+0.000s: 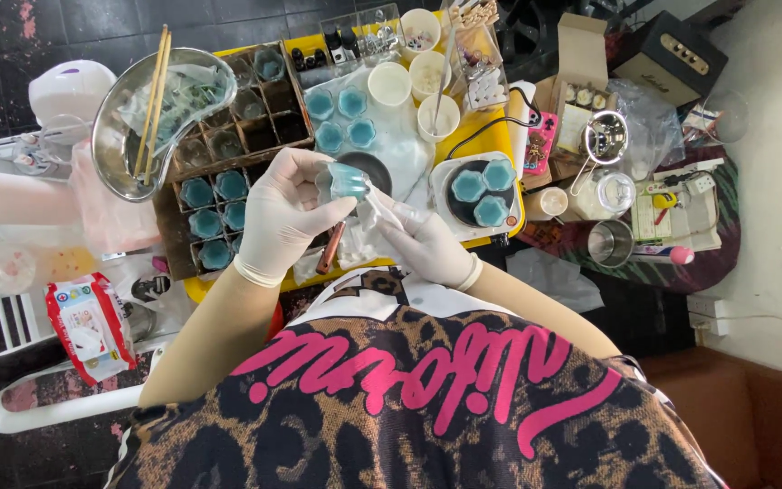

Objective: Cleaning and inspecting small teal candle containers using a white cloth at a workshop table.

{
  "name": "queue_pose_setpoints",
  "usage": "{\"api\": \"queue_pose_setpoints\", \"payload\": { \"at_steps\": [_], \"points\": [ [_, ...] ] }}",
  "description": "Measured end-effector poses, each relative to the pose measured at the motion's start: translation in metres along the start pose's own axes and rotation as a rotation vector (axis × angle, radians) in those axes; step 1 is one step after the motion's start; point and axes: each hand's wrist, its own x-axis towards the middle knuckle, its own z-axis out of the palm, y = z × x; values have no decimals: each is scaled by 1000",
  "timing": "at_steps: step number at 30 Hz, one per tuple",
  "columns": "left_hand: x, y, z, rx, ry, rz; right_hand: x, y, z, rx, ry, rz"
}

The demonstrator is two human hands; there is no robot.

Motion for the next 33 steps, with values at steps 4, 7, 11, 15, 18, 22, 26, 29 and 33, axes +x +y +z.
{"api": "queue_pose_setpoints", "payload": {
  "at_steps": [4, 7, 11, 15, 18, 22, 26, 29, 33],
  "points": [
    [-3, 5, 8, 39, -74, -6, -4, 20, -8, 573, 78, 393],
    [-3, 10, 18, 167, -106, 36, 10, -10, -17, 1044, 46, 404],
    [-3, 11, 26, 706, 9, 350, 14, -16, -22, 1233, -55, 439],
    [-3, 22, 32, 845, 38, 450, 12, -30, -32, 1067, -68, 418],
    [1, 25, 30, 745, 63, 412, 4, -18, -41, 993, -95, 463],
    [7, 27, 17, 658, 129, 333, -3, -21, -56, 978, -109, 448],
    [9, 19, 2, 314, 30, 45, 3, -35, -67, 1149, 108, 407],
    [14, 10, -8, -116, -111, -108, 0, -26, -74, 1204, 227, 465],
    [18, 12, -2, -281, -229, -193, 0, -31, -75, 1239, 239, 498]
  ]
}}
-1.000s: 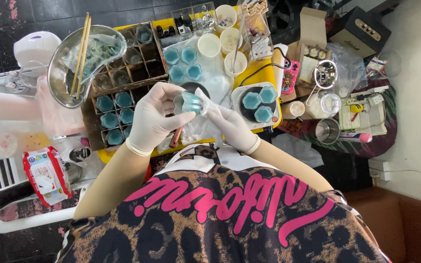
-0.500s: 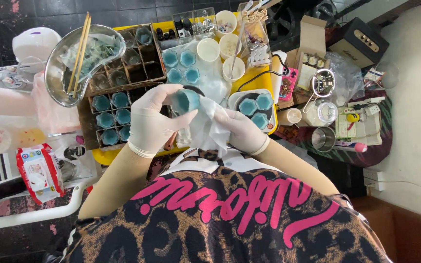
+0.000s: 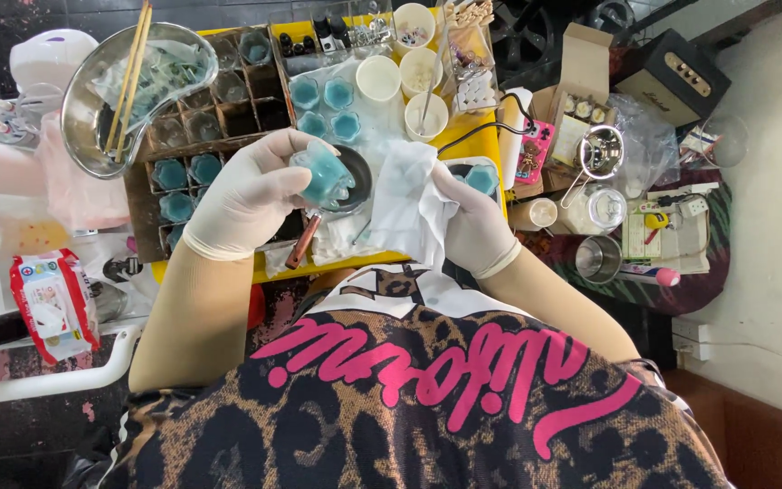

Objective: Cleaning and inspecting small teal candle containers using a white cloth at a workshop table.

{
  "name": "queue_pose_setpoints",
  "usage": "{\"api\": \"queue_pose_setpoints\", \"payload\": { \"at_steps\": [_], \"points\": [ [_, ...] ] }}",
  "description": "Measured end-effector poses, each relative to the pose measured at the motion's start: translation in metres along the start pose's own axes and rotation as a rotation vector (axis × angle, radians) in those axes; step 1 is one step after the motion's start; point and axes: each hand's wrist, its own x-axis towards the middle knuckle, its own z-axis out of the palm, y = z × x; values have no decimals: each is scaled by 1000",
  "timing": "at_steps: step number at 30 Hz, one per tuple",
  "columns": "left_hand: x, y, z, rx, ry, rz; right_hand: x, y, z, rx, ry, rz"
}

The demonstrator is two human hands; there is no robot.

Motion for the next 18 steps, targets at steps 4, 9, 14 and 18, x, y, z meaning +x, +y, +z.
{"api": "queue_pose_setpoints", "payload": {
  "at_steps": [4, 9, 14, 18],
  "points": [
    [4, 3, 12, -97, -48, -42, -1, 1, -9, 17, -42, 20],
    [5, -3, 37, 8, -16, 7, -7, 3, -1, 60, -32, 39],
    [1, -18, 65, 614, 172, 201, -12, 12, 9, 158, -359, 74],
    [-5, -10, 68, 1485, 115, 729, -6, 26, 5, 218, -239, 162]
  ]
}}
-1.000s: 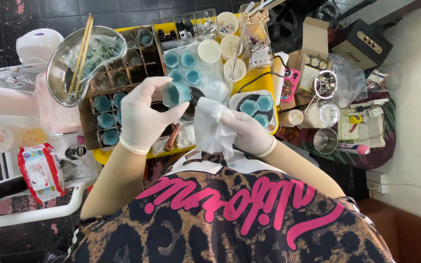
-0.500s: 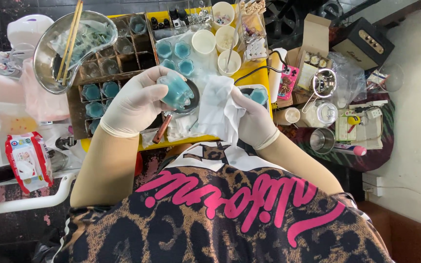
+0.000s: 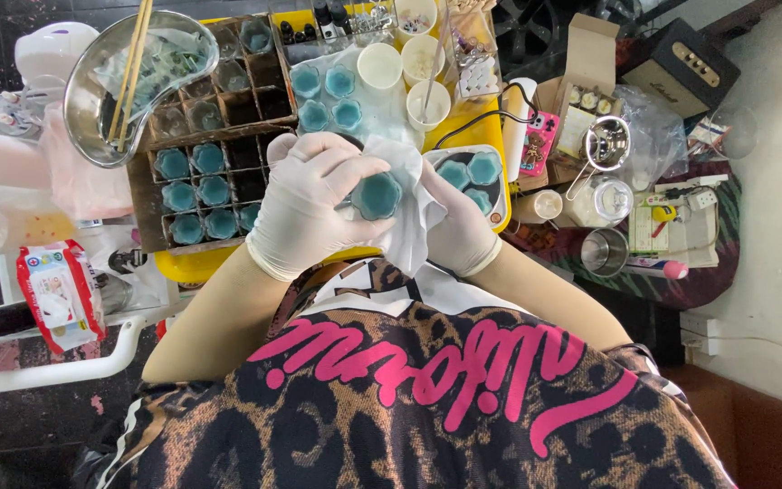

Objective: Cleaning and inspecting small teal candle containers using a white cloth at a workshop table.

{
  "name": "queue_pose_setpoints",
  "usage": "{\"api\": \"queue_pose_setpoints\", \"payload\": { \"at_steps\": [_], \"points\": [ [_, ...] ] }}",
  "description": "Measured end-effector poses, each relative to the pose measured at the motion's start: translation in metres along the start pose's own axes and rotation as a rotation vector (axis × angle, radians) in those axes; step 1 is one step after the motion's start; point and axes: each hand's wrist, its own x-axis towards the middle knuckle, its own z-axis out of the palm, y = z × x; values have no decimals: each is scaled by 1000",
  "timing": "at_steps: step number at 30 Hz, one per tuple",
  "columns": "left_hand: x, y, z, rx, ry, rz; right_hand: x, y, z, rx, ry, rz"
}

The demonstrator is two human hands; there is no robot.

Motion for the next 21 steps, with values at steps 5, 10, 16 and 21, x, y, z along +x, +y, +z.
{"api": "queue_pose_setpoints", "payload": {
  "at_steps": [5, 10, 16, 21],
  "points": [
    [4, 0, -21, 136, -44, 137, 8, 10, 9, -178, 24, -5],
    [7, -19, -30, 125, -31, 152, 4, 12, 9, -299, 34, -112],
    [31, -75, -11, 155, -25, 20, -21, 5, 2, -294, 168, -330],
    [50, -112, 70, 155, -139, -59, -49, 3, 11, -127, 340, -526]
  ]
}}
